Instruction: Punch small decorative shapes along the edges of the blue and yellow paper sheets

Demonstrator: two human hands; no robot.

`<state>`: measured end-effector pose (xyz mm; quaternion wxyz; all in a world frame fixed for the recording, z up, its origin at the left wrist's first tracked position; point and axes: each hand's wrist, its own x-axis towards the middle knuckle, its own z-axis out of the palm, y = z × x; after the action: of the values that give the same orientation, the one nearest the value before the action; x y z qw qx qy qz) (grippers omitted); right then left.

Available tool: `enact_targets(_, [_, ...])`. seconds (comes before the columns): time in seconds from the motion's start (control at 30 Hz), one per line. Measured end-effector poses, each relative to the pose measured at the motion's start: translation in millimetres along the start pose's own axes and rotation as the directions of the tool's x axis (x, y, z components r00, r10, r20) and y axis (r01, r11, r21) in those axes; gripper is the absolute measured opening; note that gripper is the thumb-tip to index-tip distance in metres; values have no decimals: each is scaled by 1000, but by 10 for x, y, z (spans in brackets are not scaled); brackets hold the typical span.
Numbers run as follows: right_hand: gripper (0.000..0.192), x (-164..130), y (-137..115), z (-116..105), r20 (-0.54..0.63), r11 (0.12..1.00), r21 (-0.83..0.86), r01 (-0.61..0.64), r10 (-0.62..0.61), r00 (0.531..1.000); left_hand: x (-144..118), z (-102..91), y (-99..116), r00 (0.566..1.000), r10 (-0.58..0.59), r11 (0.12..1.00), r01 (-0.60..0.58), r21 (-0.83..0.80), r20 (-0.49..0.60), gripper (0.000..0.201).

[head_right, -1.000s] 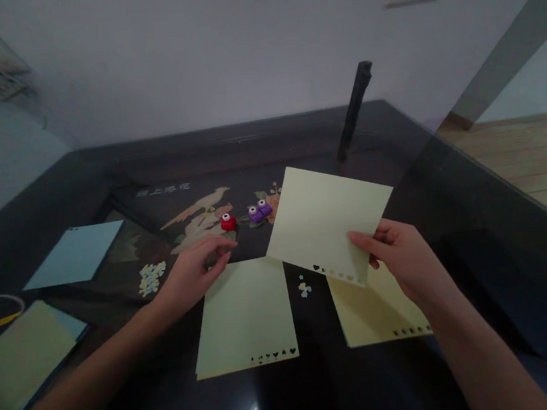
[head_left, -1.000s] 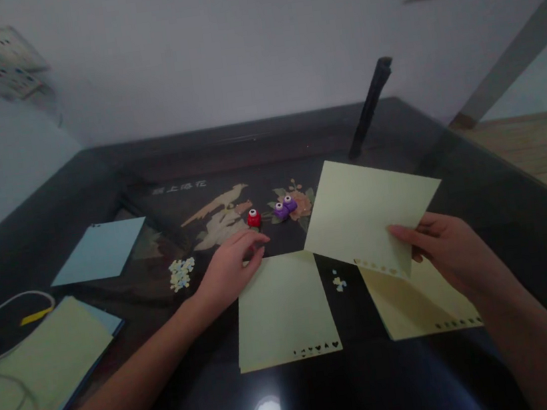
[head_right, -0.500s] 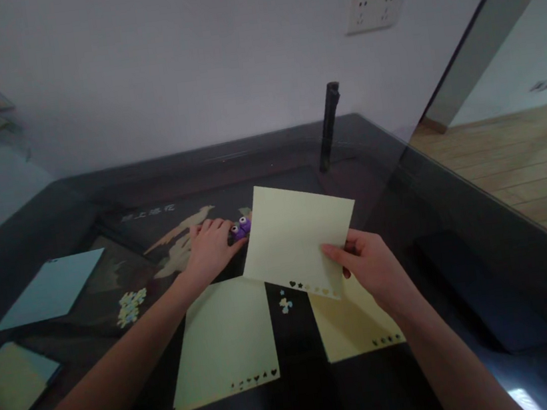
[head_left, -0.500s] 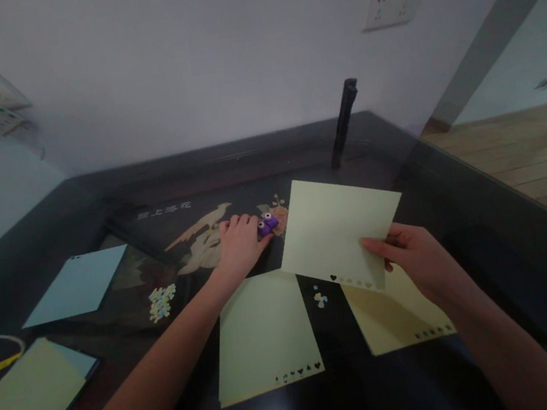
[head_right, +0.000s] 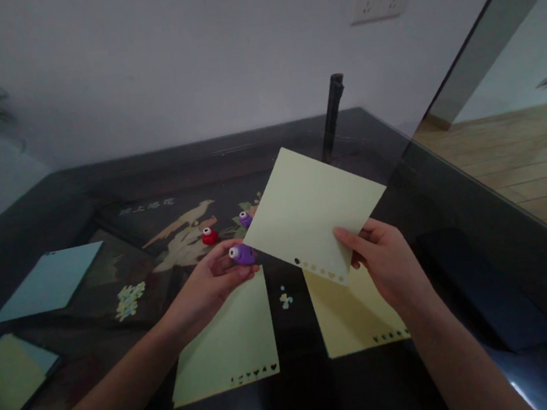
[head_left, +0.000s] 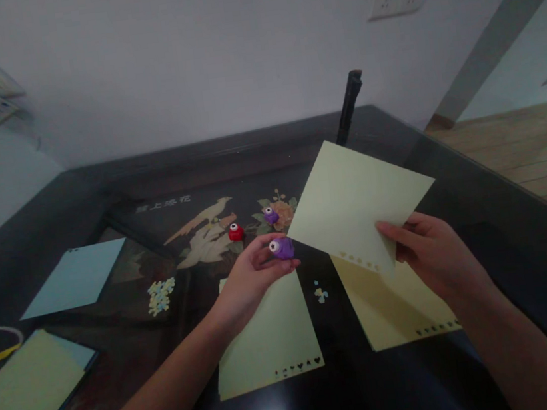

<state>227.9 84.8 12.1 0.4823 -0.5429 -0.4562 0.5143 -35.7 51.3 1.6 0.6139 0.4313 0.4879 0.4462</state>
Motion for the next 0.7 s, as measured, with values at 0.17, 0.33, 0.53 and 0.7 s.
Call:
enact_targets(0.17, [19,4,57,70,15,1000,19,7,-8,1000,-159,136,-68,998,-61,964,63,-259,13,35])
enact_targets(0.33, [19,-23,33,158,7,998,68,10,-10,1000,-218,202,-159,996,-80,977,84,-197,26,40])
enact_targets(0.53, [13,-77,58,243,11,996,56,70,-71,997,-239,235,-259,997,-29,990,38,-137,68,36])
enact_targets(0.7, [10,-107,87,285,20,988,8,154,-154,988,-217,222,-294,997,-25,992,34,-124,72,38])
